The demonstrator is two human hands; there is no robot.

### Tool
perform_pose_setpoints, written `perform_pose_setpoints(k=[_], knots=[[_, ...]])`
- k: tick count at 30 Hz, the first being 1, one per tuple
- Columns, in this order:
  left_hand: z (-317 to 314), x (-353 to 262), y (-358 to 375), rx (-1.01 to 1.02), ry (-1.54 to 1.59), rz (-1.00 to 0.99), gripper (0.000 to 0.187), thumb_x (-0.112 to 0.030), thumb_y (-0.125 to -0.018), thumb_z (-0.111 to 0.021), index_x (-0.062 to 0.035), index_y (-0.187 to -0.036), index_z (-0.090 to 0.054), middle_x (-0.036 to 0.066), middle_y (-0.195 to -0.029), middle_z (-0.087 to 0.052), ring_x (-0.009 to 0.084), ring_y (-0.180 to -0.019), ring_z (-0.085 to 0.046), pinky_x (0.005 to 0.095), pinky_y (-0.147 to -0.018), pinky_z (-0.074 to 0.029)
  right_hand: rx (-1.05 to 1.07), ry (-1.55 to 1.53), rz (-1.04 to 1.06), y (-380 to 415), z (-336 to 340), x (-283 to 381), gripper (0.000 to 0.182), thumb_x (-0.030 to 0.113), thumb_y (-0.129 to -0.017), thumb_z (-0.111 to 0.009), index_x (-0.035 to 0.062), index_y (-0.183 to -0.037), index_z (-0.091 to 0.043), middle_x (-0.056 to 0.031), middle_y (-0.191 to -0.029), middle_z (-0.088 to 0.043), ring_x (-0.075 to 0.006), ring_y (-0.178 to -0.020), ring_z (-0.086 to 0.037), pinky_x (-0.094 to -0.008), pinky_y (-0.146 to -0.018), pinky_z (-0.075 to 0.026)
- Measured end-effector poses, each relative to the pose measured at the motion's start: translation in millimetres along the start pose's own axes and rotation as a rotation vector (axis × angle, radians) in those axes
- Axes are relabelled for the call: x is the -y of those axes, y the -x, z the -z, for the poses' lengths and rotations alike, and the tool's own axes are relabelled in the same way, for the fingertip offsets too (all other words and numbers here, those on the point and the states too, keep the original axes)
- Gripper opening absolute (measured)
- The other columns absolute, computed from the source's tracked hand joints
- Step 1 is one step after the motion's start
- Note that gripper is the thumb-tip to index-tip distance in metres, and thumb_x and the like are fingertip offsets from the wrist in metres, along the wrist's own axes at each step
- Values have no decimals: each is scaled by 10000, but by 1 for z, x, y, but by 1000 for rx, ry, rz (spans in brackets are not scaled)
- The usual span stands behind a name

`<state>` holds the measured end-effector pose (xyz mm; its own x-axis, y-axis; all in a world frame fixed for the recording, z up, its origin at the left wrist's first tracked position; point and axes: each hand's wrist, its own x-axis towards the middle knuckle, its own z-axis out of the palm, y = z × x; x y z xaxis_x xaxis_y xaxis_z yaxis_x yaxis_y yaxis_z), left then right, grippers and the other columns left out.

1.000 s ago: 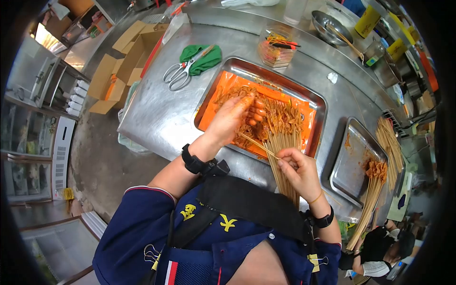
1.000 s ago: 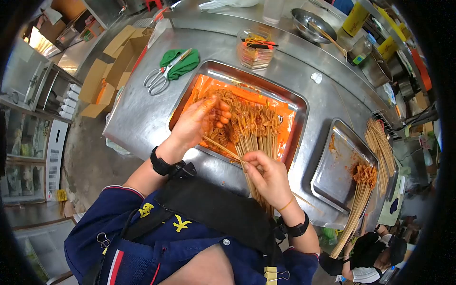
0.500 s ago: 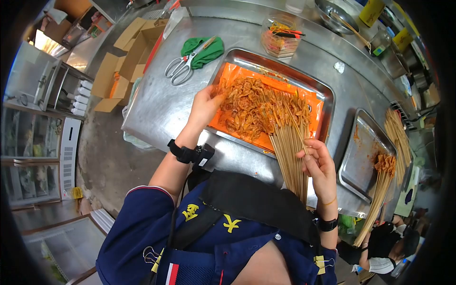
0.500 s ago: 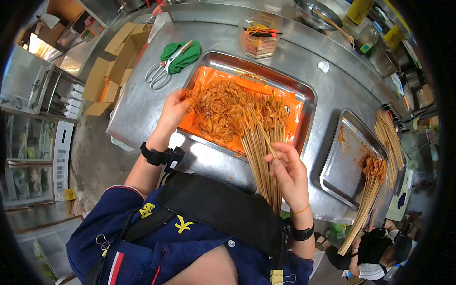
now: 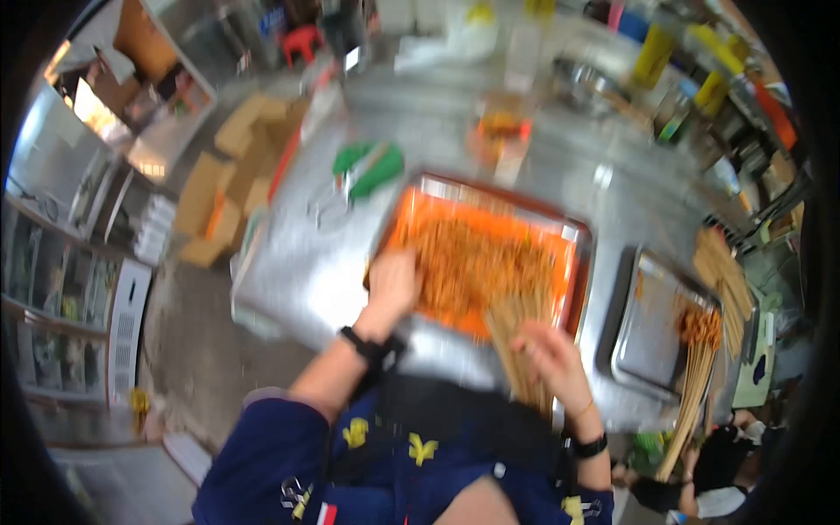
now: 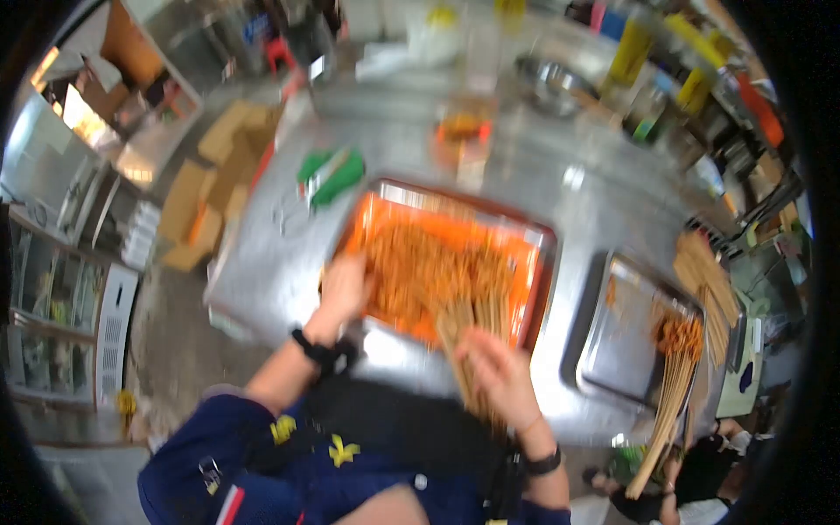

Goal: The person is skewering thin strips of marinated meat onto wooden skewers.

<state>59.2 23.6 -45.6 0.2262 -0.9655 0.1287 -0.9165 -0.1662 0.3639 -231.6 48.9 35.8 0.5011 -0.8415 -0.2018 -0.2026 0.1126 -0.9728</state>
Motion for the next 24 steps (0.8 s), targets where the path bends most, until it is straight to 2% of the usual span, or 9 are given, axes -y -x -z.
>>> perform_pose_setpoints(k=[1,2,6,8,11,14,17,20,24], knots=[[0,1,-1,-22,-2,4,205,-206,-727,-614,-26,-820,-579,201,-766,-586,380,-752,-566,473,-659,-445,24,-12,-31,-2,2,-2,303,67,-893,-470,29,-1193,-489,-27,-912,-632,-36,-510,-480,-183,-490,-436],[13,-3,-4,78,25,42,194,-140,-718,-568,-28,-877,-573,205,-779,-594,371,-773,-576,474,-688,-456,51,-57,-25,-3,2,5,296,72,-892,-479,31,-1185,-494,-23,-908,-632,-33,-529,-486,-180,-500,-437],[23,4,-7,98,203,108,243,-205,-701,-610,-33,-873,-626,204,-783,-615,374,-765,-590,448,-691,-460,110,-118,-37,-7,0,8,296,79,-899,-477,37,-1192,-484,-33,-963,-636,-38,-589,-497,-183,-555,-449],[28,2,-9,109,271,199,207,-168,-719,-621,-13,-855,-627,175,-768,-638,308,-749,-625,391,-663,-480,128,-140,-13,-7,-1,7,297,82,-903,-474,39,-1197,-479,-36,-973,-633,-40,-602,-500,-181,-566,-449],[0,21,-14,91,898,230,173,-123,-749,-628,13,-856,-616,104,-745,-651,195,-690,-635,313,-578,-484,150,-170,6,-7,-3,5,300,85,-906,-471,40,-1202,-470,-42,-985,-628,-45,-611,-504,-181,-575,-449],[31,-13,-8,153,1274,275,152,-89,-775,-624,10,-889,-604,38,-723,-631,102,-604,-586,234,-476,-439,183,-201,12,-9,-4,2,303,86,-906,-471,35,-1205,-464,-49,-990,-624,-51,-616,-509,-182,-577,-450],[25,-17,-5,151,1294,241,172,-107,-782,-630,-14,-922,-592,32,-719,-619,102,-523,-539,215,-414,-389,212,-237,-4,-13,-7,-11,307,84,-906,-470,27,-1207,-458,-61,-993,-621,-53,-622,-509,-184,-579,-449],[13,-15,-3,239,1383,319,174,-55,-797,-620,1,-961,-611,40,-810,-644,94,-639,-584,217,-565,-451,220,-293,-21,-13,-10,-19,311,81,-906,-468,23,-1211,-452,-72,-995,-618,-54,-625,-504,-184,-579,-446],[28,-30,2,269,1407,305,183,-113,-798,-634,-8,-942,-597,33,-744,-615,79,-566,-532,194,-509,-405,206,-344,-51,-14,-9,-19,316,78,-906,-464,24,-1217,-448,-78,-998,-615,-55,-620,-501,-187,-581,-445]])
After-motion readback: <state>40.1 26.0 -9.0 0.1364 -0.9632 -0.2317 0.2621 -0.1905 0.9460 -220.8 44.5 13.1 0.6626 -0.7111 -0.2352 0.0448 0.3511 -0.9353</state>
